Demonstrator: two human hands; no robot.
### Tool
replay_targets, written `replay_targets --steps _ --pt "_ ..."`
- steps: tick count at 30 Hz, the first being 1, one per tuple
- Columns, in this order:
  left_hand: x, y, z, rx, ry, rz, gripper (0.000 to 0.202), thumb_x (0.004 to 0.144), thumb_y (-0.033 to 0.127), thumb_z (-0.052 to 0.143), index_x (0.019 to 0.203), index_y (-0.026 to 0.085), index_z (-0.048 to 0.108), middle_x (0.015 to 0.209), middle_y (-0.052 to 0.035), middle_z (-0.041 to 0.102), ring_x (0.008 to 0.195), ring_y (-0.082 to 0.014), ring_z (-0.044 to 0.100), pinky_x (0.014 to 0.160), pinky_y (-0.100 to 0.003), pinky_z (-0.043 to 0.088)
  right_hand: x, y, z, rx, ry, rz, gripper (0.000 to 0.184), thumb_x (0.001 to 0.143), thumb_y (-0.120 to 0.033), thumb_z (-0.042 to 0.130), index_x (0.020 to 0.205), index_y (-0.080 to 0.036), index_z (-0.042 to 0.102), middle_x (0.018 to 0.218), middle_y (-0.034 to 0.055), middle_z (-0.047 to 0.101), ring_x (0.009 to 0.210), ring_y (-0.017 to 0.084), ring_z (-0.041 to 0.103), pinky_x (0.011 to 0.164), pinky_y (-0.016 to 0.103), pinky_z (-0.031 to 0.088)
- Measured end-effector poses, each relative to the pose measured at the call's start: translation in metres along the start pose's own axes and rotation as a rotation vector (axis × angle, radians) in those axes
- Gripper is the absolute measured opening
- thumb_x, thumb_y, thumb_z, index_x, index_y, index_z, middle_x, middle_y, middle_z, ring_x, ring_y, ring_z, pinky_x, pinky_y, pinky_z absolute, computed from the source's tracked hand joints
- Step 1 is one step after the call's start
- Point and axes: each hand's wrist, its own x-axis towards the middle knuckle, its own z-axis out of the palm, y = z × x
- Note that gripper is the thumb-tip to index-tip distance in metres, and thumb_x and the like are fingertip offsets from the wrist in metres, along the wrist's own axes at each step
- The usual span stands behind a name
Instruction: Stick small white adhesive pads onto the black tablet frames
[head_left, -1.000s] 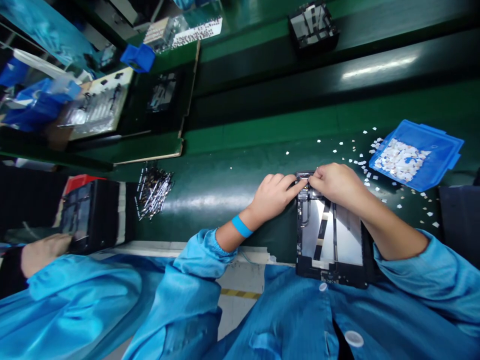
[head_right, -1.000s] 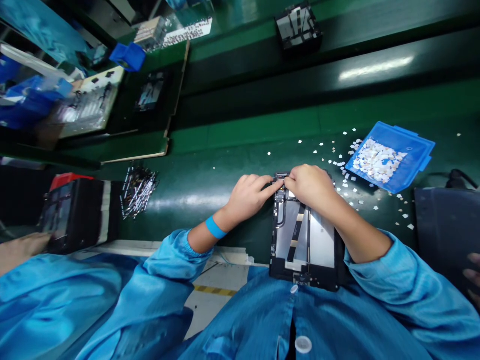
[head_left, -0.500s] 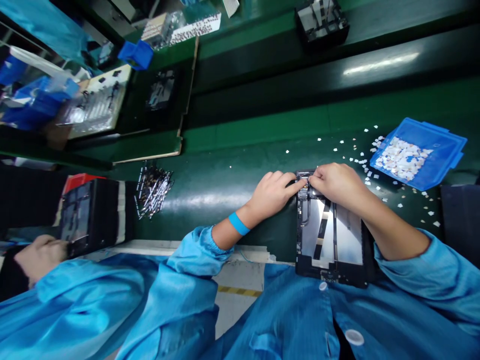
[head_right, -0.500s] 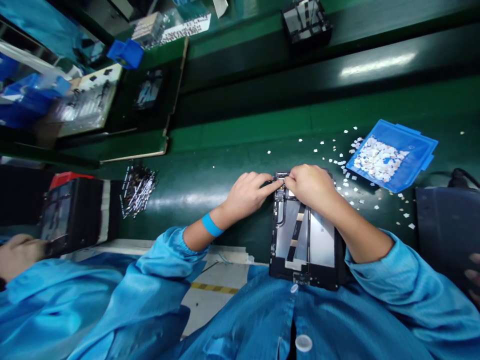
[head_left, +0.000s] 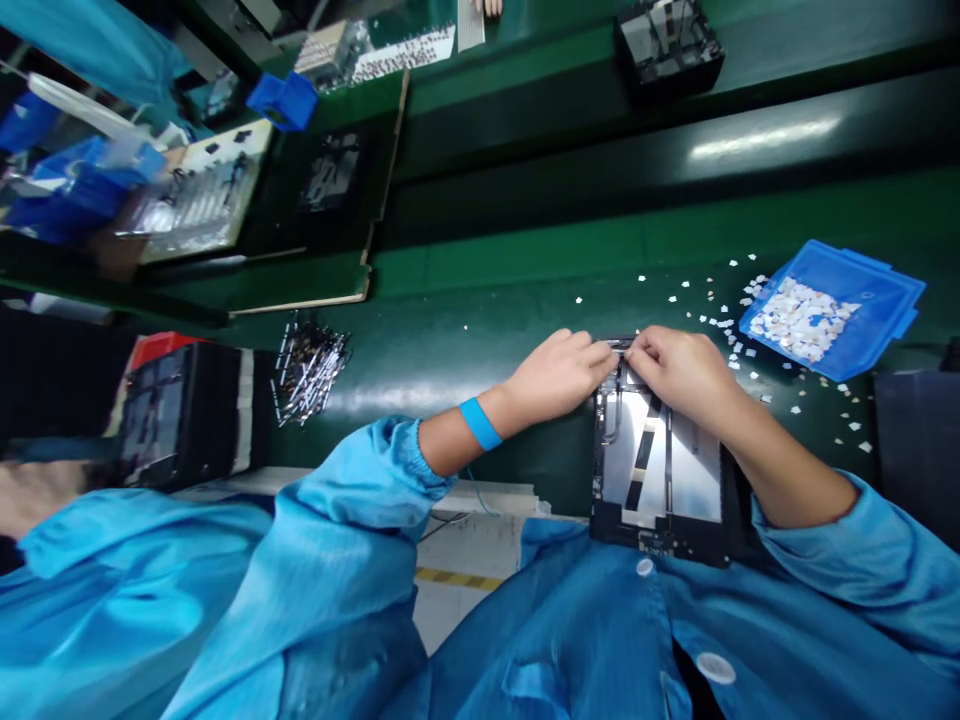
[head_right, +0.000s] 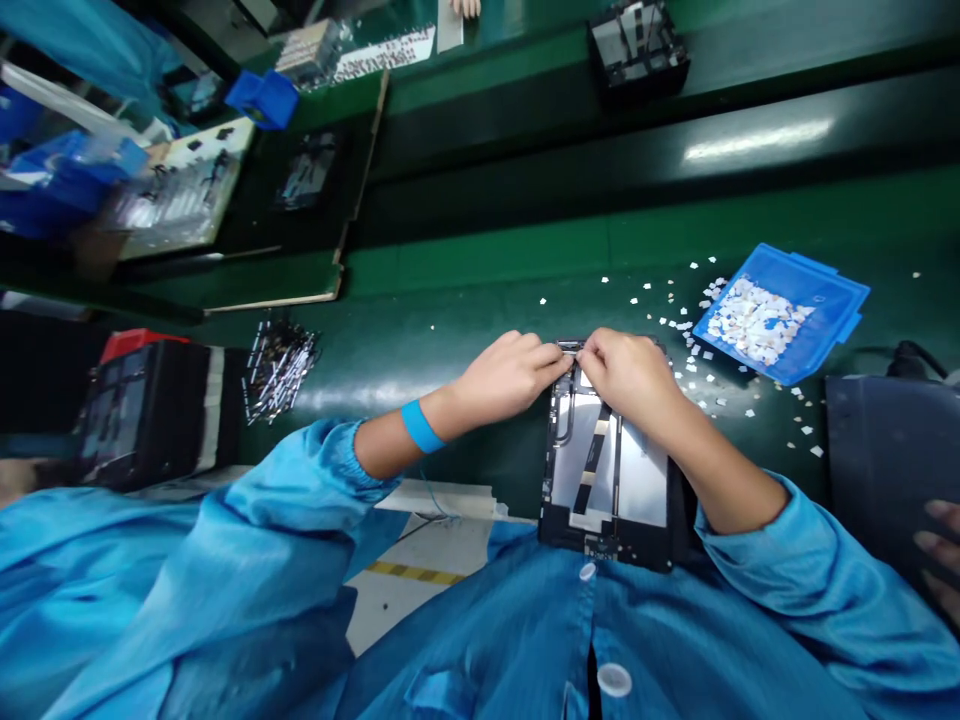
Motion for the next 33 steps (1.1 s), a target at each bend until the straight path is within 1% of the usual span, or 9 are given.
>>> replay_targets --steps 6,10,15,18,22,25,28,31,33 --pt "-0.021 -0.010 0.017 -0.145 0.051 -0.129 0.045 0.103 0.015 0.047 0.143 0.028 0.063 0.140 -0.0046 0.067 0.113 -0.0235 0.058 0.092 -0.038 0.041 -0.019 0.024 0.025 -0.045 0.173 -0.434 0.033 0.103 -0.019 0.048 0.119 -0.022 0.077 0.093 0.0069 0.071 0.092 0.022 0.063 0.090 0.033 0.048" --pt "-0.029 -0.005 0.021 -0.146 0.065 -0.174 0.044 0.103 0.017 0.048 0.143 0.028 0.062 0.143 -0.0044 0.067 0.114 -0.0238 0.058 0.093 -0.039 0.042 -0.026 0.025 0.024 -0.247 0.132 -0.485 0.035 0.102 -0.015 0.052 0.128 -0.025 0.075 0.095 0.0077 0.068 0.089 0.022 0.057 0.078 0.031 0.045" --pt "-0.029 0.002 0.016 -0.092 0.060 -0.159 0.040 0.105 0.021 0.048 0.142 0.024 0.063 0.143 -0.0094 0.067 0.111 -0.0253 0.059 0.090 -0.040 0.043 -0.034 0.002 0.013 -0.492 0.080 -0.523 0.035 0.101 -0.013 0.050 0.127 -0.021 0.073 0.096 0.0100 0.070 0.083 0.023 0.053 0.061 0.033 0.033" --pt "-0.025 0.008 0.014 -0.137 0.092 -0.233 0.039 0.104 0.021 0.050 0.140 0.023 0.065 0.139 -0.0102 0.068 0.112 -0.0264 0.060 0.092 -0.041 0.044 -0.035 -0.011 0.013 -0.552 0.074 -0.481 0.032 0.101 -0.013 0.049 0.119 -0.019 0.075 0.095 0.0111 0.070 0.082 0.024 0.055 0.060 0.035 0.032" --pt "-0.030 0.028 0.020 -0.475 0.196 -0.512 0.037 0.099 0.021 0.056 0.135 0.016 0.063 0.116 -0.0111 0.071 0.104 -0.0246 0.064 0.092 -0.038 0.049 -0.044 0.003 0.007 -0.328 0.107 -0.392 0.038 0.101 -0.013 0.046 0.128 -0.021 0.073 0.109 0.0103 0.072 0.093 0.025 0.061 0.075 0.035 0.045" --pt "-0.045 0.052 0.030 -0.813 0.143 -0.590 0.045 0.098 0.030 0.061 0.140 0.017 0.058 0.102 -0.0073 0.068 0.091 -0.0225 0.063 0.082 -0.036 0.053 -0.075 0.031 -0.004 -0.197 0.233 -0.104 0.039 0.104 -0.024 0.045 0.134 -0.019 0.069 0.116 0.0123 0.073 0.102 0.027 0.065 0.085 0.037 0.049" --pt "-0.056 0.082 0.039 -0.962 0.091 -0.578 0.064 0.097 0.035 0.063 0.157 0.022 0.043 0.109 -0.0086 0.063 0.097 -0.0251 0.061 0.087 -0.040 0.055 -0.116 0.052 -0.010 -0.218 0.206 0.205 0.042 0.104 -0.043 0.047 0.125 -0.015 0.072 0.109 0.0154 0.074 0.096 0.032 0.069 0.077 0.040 0.051" --pt "-0.058 0.108 0.046 -0.999 0.169 -0.632 0.073 0.100 0.037 0.058 0.166 0.024 0.028 0.123 -0.0127 0.058 0.113 -0.0289 0.057 0.102 -0.047 0.053 -0.143 0.048 -0.009 -0.154 0.010 0.234 0.046 0.104 -0.051 0.044 0.118 -0.018 0.072 0.098 0.0128 0.074 0.090 0.032 0.070 0.071 0.040 0.051" --pt "-0.060 0.118 0.048 -1.023 0.272 -0.696 0.070 0.103 0.038 0.051 0.167 0.024 0.026 0.136 -0.0148 0.055 0.126 -0.0304 0.054 0.113 -0.051 0.046 -0.148 0.032 -0.008 -0.074 -0.015 0.208 0.044 0.105 -0.050 0.042 0.121 -0.020 0.071 0.093 0.0098 0.072 0.089 0.031 0.071 0.071 0.039 0.052"
